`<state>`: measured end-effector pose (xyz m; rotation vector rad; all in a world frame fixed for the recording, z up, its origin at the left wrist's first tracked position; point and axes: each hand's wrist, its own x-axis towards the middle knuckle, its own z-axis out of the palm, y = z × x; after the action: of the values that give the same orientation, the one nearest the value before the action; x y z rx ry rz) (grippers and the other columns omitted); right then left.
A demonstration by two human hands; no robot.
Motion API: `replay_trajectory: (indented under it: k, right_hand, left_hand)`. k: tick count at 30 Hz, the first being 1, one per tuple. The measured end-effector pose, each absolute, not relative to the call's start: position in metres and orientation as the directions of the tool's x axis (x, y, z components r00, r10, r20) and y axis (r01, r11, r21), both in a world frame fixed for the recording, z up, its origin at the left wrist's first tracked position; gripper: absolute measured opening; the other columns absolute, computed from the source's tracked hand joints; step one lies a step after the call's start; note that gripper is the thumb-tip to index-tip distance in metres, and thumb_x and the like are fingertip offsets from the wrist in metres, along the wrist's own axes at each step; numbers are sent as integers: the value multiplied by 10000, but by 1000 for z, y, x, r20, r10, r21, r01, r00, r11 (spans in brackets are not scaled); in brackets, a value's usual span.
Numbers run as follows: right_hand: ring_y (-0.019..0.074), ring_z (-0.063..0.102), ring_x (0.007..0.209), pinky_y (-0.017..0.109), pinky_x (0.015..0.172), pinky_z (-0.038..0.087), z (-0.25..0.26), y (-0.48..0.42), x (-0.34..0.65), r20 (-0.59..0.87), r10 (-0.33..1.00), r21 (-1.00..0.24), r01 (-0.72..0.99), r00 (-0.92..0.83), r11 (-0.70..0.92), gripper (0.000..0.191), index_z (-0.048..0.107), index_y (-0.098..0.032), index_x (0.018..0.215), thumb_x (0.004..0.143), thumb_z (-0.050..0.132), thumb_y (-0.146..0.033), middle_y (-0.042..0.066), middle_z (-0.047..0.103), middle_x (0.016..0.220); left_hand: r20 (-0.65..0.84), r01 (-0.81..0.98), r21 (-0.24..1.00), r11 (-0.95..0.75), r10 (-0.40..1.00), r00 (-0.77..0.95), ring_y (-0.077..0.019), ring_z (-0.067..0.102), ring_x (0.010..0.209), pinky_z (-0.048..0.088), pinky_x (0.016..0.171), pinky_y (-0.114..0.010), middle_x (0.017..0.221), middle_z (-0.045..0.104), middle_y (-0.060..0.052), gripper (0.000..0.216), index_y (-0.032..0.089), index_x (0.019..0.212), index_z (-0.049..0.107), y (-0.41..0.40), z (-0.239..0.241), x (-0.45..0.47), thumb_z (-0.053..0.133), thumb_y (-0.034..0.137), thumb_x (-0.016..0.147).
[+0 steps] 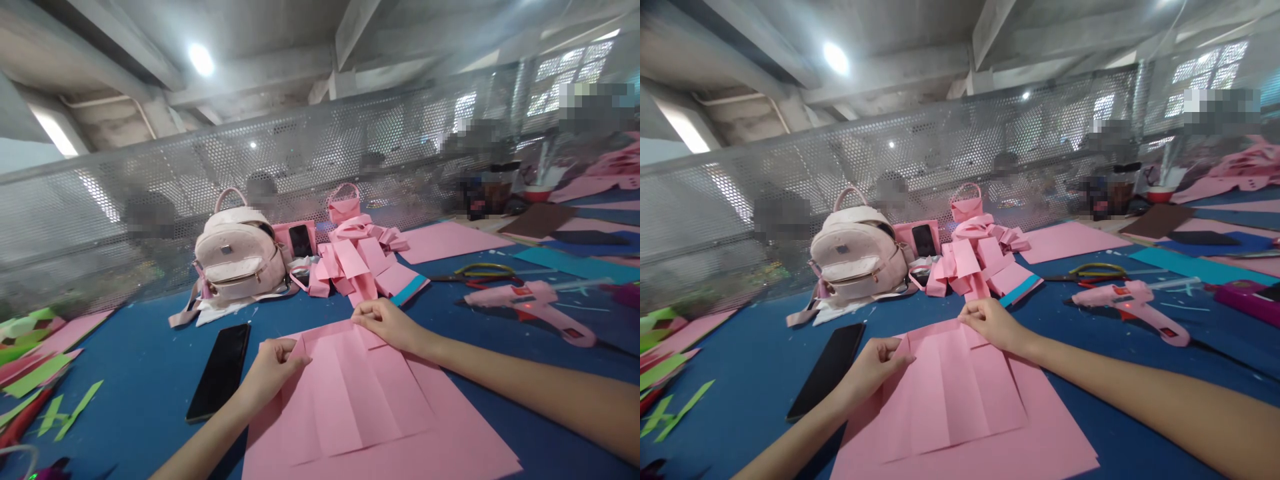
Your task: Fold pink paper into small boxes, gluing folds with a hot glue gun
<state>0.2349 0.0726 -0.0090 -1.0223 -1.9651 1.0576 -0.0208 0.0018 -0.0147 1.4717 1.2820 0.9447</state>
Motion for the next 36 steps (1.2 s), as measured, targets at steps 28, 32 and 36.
replay_trajectory:
  k: [28,32,36]
  right_hand:
    - [240,632,873,325,760,472,-20,79,237,166,848,-925,218,-503,311,341,638,-171,967,794,659,-464,58,687,936]
    - [251,622,921,339,804,467,-19,78,235,208,856,-907,234,-474,351,298,652,-170,937,801,646,-434,63,675,971]
    - [239,619,875,330,781,468,-19,80,236,224,864,-902,241,-451,359,288,649,-179,924,802,643,-440,52,670,942]
  left_hand:
    - [-57,27,998,54,992,112,-234,696,718,536,674,-311,806,745,-53,411,134,987,707,10,-18,-31,788,399,684]
    - [20,13,1000,-22,992,123,-262,681,945,540,818,-346,1055,725,-89,565,172,1185,619,11,-18,-27,803,273,660]
    - [43,77,996,-50,994,96,-262,669,973,531,856,-359,1080,714,-98,628,176,1242,575,13,-19,-26,794,246,657]
